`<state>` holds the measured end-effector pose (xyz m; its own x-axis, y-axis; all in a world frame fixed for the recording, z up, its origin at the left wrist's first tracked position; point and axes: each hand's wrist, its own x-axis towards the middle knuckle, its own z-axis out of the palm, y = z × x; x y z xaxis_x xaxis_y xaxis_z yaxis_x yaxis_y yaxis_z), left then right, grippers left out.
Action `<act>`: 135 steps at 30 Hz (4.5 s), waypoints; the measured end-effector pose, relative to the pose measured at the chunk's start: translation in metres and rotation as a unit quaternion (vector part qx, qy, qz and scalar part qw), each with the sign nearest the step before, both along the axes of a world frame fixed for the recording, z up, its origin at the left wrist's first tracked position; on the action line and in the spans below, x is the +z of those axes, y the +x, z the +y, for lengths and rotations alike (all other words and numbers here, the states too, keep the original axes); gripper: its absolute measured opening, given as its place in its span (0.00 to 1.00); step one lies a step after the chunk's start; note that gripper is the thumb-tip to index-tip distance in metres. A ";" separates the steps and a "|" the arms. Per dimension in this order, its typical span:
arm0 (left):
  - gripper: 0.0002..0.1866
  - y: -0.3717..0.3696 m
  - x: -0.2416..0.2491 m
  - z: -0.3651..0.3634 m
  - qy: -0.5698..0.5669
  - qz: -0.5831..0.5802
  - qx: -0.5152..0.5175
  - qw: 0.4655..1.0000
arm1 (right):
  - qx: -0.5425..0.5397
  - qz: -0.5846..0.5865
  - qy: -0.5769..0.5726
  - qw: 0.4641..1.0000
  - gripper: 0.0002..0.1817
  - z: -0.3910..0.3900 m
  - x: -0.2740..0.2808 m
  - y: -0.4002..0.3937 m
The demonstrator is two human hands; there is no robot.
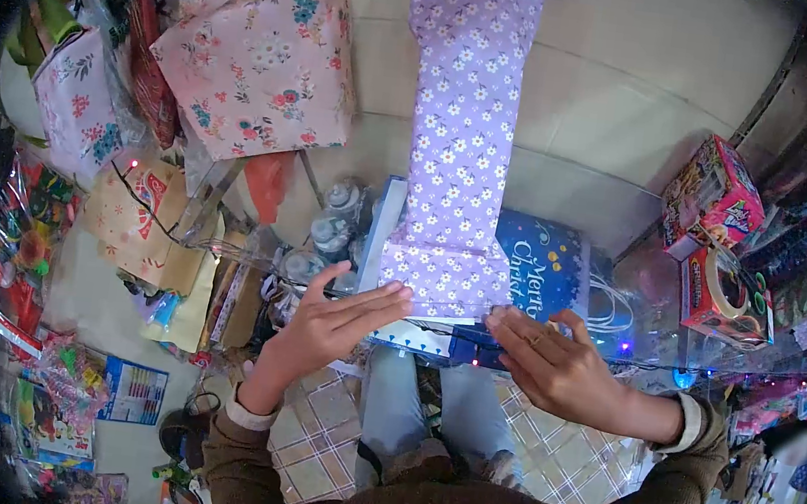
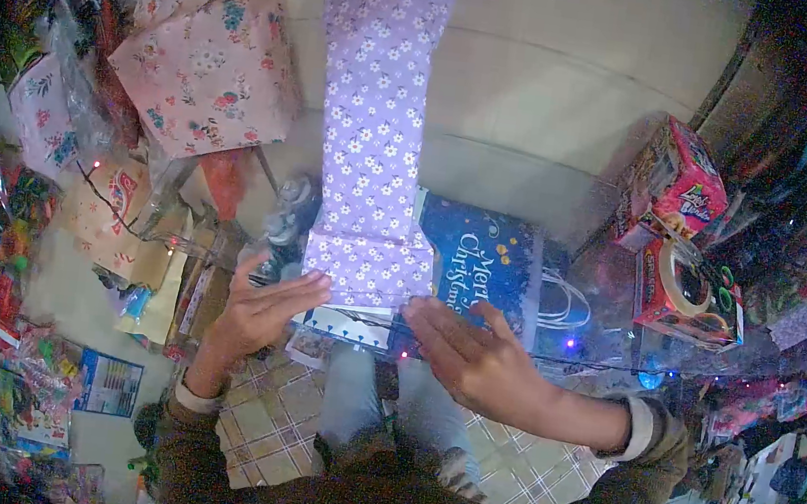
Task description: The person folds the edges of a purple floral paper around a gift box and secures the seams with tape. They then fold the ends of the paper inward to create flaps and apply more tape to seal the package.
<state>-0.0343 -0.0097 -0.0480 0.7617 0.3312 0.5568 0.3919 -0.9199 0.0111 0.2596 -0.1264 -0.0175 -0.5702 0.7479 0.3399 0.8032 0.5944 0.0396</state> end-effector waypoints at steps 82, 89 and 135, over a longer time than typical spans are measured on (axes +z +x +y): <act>0.23 0.029 -0.004 -0.030 0.075 -0.086 -0.027 0.993 | 0.158 -0.002 0.023 0.987 0.17 0.047 0.056 -0.002; 0.19 0.028 -0.001 -0.036 0.083 -0.067 -0.032 0.994 | 0.172 -0.047 0.128 0.976 0.17 0.028 0.014 -0.008; 0.14 0.044 0.034 -0.029 -0.298 -0.179 0.139 0.927 | 0.160 0.017 0.027 0.987 0.28 0.045 0.017 0.005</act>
